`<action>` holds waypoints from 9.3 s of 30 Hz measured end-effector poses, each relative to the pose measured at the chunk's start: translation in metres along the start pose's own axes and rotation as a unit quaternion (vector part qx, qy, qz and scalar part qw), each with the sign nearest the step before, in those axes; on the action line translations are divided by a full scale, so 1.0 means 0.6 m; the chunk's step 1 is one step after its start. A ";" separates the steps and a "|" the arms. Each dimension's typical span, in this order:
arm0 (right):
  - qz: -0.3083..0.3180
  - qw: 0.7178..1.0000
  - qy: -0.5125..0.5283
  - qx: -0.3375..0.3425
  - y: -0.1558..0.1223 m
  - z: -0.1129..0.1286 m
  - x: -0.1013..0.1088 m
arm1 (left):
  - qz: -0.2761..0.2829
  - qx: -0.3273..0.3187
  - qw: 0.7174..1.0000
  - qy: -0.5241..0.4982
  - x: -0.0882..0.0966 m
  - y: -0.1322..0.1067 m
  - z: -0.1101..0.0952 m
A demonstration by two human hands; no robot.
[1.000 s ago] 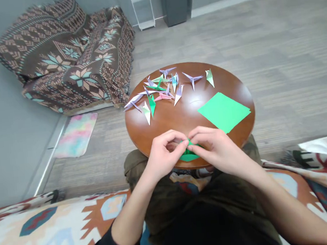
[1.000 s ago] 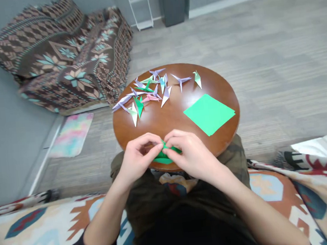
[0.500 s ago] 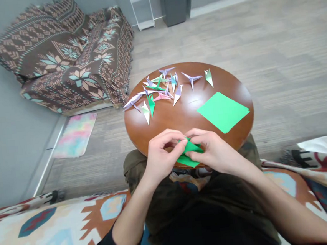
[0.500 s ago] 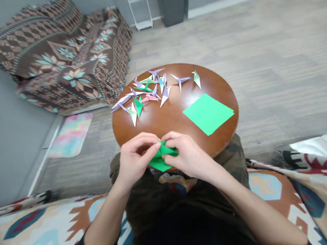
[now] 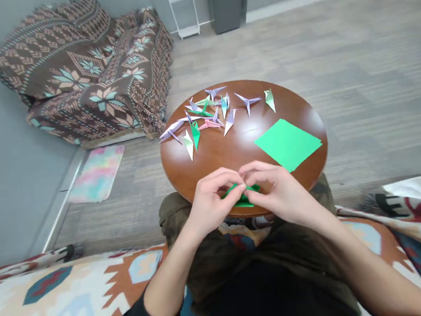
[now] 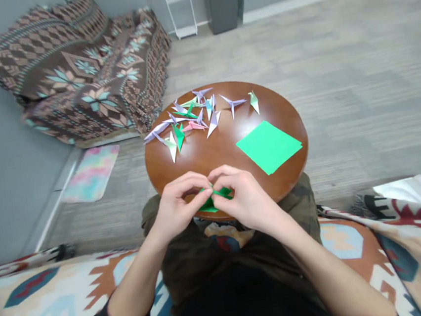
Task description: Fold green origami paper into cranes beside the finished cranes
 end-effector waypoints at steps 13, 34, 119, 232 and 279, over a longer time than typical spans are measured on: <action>0.069 0.989 -0.127 0.003 -0.001 -0.005 -0.013 | 0.014 0.028 0.999 -0.018 0.007 0.005 0.001; -0.011 1.000 -0.004 0.003 0.005 -0.034 -0.007 | -0.023 0.013 0.983 -0.183 0.022 -0.002 0.042; -0.043 0.968 0.166 -0.185 -0.022 -0.142 -0.062 | -0.158 0.174 0.951 -0.203 0.008 -0.023 0.154; -0.129 0.985 0.055 -0.104 -0.017 -0.099 -0.012 | -0.027 0.150 0.967 -0.203 -0.015 -0.020 0.128; -0.094 0.977 0.146 -0.121 -0.008 -0.061 -0.001 | -0.025 0.166 0.969 -0.184 -0.033 -0.031 0.104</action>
Point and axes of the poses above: each hand's wrist, its own y-axis towards the middle knuckle, its own x-axis out of the back of the hand, z = x × y, the point moved 5 cm from there along y, towards the middle knuckle, and after that the axes turned 8 degrees about -y, right-handed, at the moved point
